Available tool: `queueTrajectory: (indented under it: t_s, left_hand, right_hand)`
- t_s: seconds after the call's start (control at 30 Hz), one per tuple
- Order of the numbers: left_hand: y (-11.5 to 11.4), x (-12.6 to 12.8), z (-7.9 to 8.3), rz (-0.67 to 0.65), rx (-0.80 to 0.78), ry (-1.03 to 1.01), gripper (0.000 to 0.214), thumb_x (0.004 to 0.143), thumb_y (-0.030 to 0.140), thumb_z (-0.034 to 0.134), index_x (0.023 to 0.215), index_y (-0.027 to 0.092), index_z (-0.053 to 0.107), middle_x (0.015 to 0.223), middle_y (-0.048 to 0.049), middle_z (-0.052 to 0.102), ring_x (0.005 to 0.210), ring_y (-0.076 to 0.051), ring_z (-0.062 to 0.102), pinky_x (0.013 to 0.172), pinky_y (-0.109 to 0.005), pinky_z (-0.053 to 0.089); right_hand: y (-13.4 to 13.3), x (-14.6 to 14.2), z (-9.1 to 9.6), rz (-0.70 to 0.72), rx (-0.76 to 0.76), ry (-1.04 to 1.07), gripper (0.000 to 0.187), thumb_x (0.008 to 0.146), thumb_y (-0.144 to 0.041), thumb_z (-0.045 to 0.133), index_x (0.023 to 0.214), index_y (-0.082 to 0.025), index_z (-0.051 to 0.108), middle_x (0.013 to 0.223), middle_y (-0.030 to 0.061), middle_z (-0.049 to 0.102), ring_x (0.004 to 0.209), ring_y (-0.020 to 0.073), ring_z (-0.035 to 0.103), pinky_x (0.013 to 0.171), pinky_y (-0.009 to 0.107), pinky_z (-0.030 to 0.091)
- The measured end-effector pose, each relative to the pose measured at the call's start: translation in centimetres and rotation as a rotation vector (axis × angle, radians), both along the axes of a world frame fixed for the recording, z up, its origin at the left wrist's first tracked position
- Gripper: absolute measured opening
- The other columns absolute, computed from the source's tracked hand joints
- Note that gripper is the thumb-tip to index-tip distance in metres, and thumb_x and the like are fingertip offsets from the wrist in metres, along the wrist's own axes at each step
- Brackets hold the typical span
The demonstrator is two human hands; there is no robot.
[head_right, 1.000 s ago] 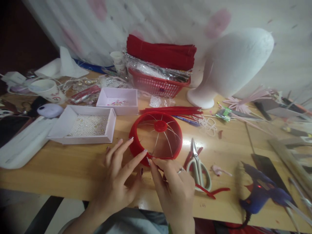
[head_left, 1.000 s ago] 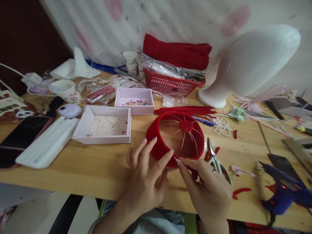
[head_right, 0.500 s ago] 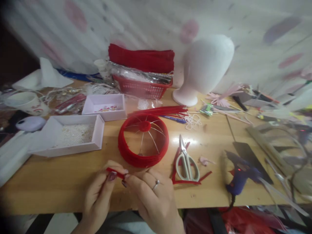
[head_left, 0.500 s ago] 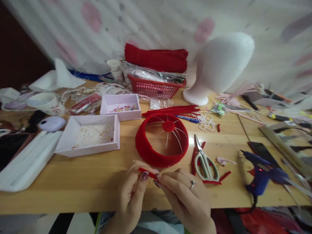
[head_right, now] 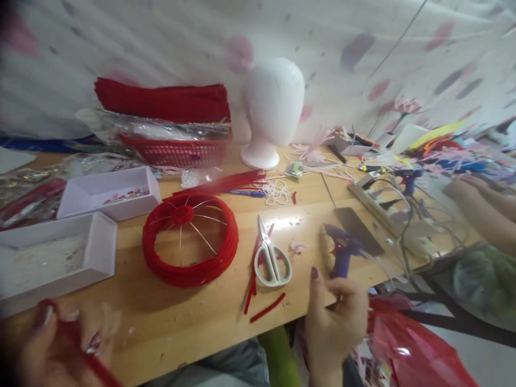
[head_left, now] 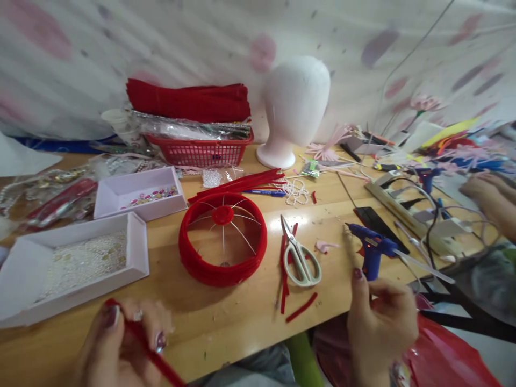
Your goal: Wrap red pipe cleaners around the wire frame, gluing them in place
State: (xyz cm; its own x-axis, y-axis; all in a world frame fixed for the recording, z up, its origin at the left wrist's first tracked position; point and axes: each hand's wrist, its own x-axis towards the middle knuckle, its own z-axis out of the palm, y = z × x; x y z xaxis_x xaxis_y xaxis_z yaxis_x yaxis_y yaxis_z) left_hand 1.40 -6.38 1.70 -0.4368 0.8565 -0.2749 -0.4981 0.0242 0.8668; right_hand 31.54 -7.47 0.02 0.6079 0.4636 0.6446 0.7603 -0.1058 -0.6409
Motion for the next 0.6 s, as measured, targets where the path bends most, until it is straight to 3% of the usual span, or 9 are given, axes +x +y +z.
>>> queueTrajectory:
  t_s: [0.07,0.13,0.23,0.37,0.47,0.6]
  left_hand:
    - [0.5,-0.8,-1.1,-0.016,-0.036,0.093,0.046,0.072,0.057,0.085,0.066,0.023,0.055,0.048,0.0064,0.049,0.049,-0.011,0.046,0.047,-0.017,0.048]
    - [0.9,-1.1,-2.5,-0.098,-0.087,0.151,0.047,0.064,0.058,0.089,0.065,0.021,0.061,0.061,0.0035,0.063,0.057,-0.012,0.057,0.052,-0.018,0.052]
    - [1.2,-0.9,-4.3,-0.231,-0.116,0.243,0.043,0.069,0.06,0.085,0.072,0.02,0.069,0.085,-0.0019,0.074,0.078,-0.018,0.068,0.07,-0.024,0.058]
    - [0.8,-0.9,-5.5,-0.251,-0.082,0.397,0.038,0.081,0.058,0.074,0.08,0.021,0.072,0.096,-0.0056,0.075,0.095,-0.024,0.07,0.082,-0.03,0.058]
    - [0.5,-1.1,-5.8,-0.269,-0.063,0.415,0.037,0.084,0.057,0.072,0.08,0.021,0.071,0.102,-0.0064,0.075,0.096,-0.023,0.07,0.083,-0.03,0.058]
    - [0.3,-0.7,-5.0,-0.305,-0.064,0.433,0.035,0.088,0.055,0.069,0.081,0.021,0.071,0.112,-0.0078,0.075,0.11,-0.025,0.069,0.09,-0.029,0.057]
  right_hand:
    - [0.5,3.6,-0.8,-0.223,-0.185,0.026,0.059,0.078,-0.073,0.071,0.095,-0.017,0.063,0.088,0.0086,0.058,0.075,0.0231,0.051,0.072,0.04,0.043]
    - [1.5,6.5,-1.3,-0.255,-0.328,-0.039,0.078,0.075,-0.088,0.055,0.1,-0.015,0.066,0.1,0.0183,0.064,0.096,0.0351,0.056,0.093,0.056,0.041]
    - [3.6,9.2,-1.5,-0.218,-0.416,-0.035,0.076,0.07,-0.091,0.05,0.081,-0.018,0.067,0.093,0.0203,0.068,0.106,0.0414,0.056,0.105,0.063,0.032]
    - [5.6,9.8,-1.1,-0.156,-0.453,0.071,0.057,0.067,-0.078,0.061,0.062,-0.022,0.062,0.068,0.0141,0.064,0.084,0.0361,0.061,0.085,0.054,0.047]
    - [5.4,8.4,0.4,-0.141,-0.339,0.122,0.051,0.071,-0.069,0.063,0.074,-0.019,0.068,0.074,0.0136,0.067,0.081,0.033,0.063,0.073,0.045,0.048]
    - [3.2,4.6,3.1,-0.083,-0.136,0.212,0.05,0.084,-0.067,0.058,0.086,-0.018,0.068,0.084,0.0103,0.069,0.073,0.024,0.062,0.058,0.035,0.045]
